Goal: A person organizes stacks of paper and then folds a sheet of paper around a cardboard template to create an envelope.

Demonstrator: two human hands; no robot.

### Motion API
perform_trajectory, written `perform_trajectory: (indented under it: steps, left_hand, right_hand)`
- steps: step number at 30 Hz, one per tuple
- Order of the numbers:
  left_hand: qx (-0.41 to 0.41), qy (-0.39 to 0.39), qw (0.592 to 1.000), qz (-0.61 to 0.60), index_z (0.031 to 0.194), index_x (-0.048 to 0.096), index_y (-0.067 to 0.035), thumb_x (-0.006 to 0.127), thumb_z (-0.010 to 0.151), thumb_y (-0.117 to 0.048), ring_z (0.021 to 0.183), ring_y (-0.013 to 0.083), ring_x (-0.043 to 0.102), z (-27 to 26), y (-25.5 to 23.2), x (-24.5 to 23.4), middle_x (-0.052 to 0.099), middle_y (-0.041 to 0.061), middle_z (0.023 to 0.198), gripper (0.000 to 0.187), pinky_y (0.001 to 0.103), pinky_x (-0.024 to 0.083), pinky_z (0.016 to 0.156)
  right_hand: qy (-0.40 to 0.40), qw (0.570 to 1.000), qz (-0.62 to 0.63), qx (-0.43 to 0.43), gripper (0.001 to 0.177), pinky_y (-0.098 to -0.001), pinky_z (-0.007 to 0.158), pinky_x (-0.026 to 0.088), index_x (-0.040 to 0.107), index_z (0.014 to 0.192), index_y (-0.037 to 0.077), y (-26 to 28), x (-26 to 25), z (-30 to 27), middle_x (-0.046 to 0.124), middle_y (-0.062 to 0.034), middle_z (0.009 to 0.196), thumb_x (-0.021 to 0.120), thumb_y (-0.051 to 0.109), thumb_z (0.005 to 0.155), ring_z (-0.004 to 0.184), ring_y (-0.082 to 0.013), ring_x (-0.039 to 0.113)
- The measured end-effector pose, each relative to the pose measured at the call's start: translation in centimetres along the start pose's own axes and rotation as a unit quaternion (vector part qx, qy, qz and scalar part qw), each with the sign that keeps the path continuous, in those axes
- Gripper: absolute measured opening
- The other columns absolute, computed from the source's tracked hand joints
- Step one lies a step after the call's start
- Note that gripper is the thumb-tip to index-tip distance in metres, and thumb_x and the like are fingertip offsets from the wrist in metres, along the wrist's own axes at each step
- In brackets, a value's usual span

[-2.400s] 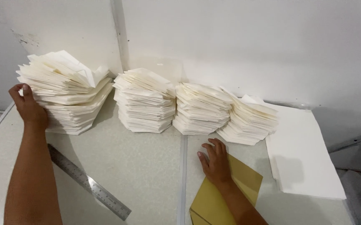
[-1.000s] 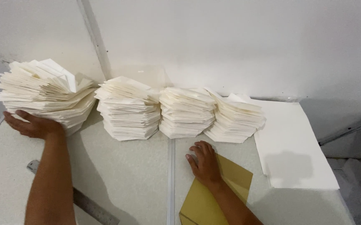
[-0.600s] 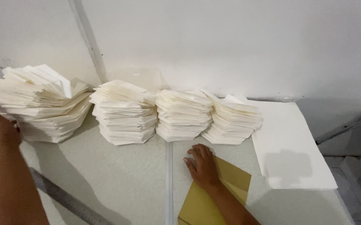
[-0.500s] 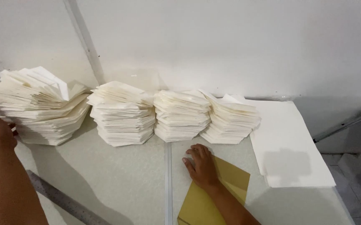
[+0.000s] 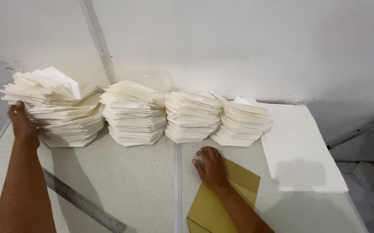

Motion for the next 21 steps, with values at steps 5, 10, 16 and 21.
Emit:
perform_trajectory:
  steps: [5, 10, 16, 21]
  left_hand:
    - [0.121, -0.025, 0.986, -0.115, 0.154, 0.013, -0.043, 0.046, 0.119, -0.054, 0.152, 0.0449, 0.018, 9.0, 2.6, -1.7, 0.025, 0.001, 0.172, 0.049, 0.068, 0.025, 0.113]
    - [0.200, 0.020, 0.978, -0.051, 0.157, 0.014, -0.039, 0.039, 0.122, -0.047, 0.154, 0.0396, 0.019, 7.5, -1.5, -1.4, 0.021, 0.009, 0.171, 0.044, 0.067, 0.028, 0.109]
    - [0.391, -0.055, 0.909, 0.135, 0.138, 0.058, -0.003, 0.062, 0.121, -0.028, 0.096, 0.0337, 0.053, 4.1, -3.8, 0.1, 0.055, 0.020, 0.117, 0.031, 0.050, 0.043, 0.078]
    - [0.402, -0.102, 0.892, 0.182, 0.132, 0.062, 0.005, 0.056, 0.124, -0.023, 0.107, 0.0446, 0.056, -2.1, -6.3, 0.1, 0.050, 0.026, 0.126, 0.030, 0.056, 0.049, 0.074]
  right_hand:
    - [0.007, 1.000, 0.018, 0.007, 0.031, -0.0443, 0.096, 0.046, 0.069, 0.113, 0.008, -0.1, -0.1, 0.1, 0.063, -0.0083, 0.119, 0.060, 0.034, 0.098, 0.115, -0.0257, 0.057]
    - [-0.001, 1.000, 0.012, -0.012, 0.029, -0.0433, 0.093, 0.047, 0.067, 0.113, 0.010, 0.3, -0.3, 0.1, 0.064, -0.0060, 0.116, 0.060, 0.033, 0.098, 0.111, -0.0246, 0.058]
    - [0.011, 1.000, 0.016, 0.014, 0.028, -0.0428, 0.093, 0.044, 0.068, 0.112, 0.012, -0.4, 0.3, 0.2, 0.063, -0.0053, 0.117, 0.062, 0.034, 0.097, 0.111, -0.0240, 0.057]
    - [-0.007, 1.000, 0.016, -0.007, 0.027, -0.0418, 0.091, 0.045, 0.067, 0.111, 0.009, 0.3, -0.3, 0.1, 0.062, -0.0061, 0.113, 0.061, 0.032, 0.098, 0.106, -0.0244, 0.058]
Point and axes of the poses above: each hand's wrist, its own z-axis towards the middle knuckle, its own x-axis out of the palm, y = z × x, the point moved 9 cm from there along z, towards the middle knuckle
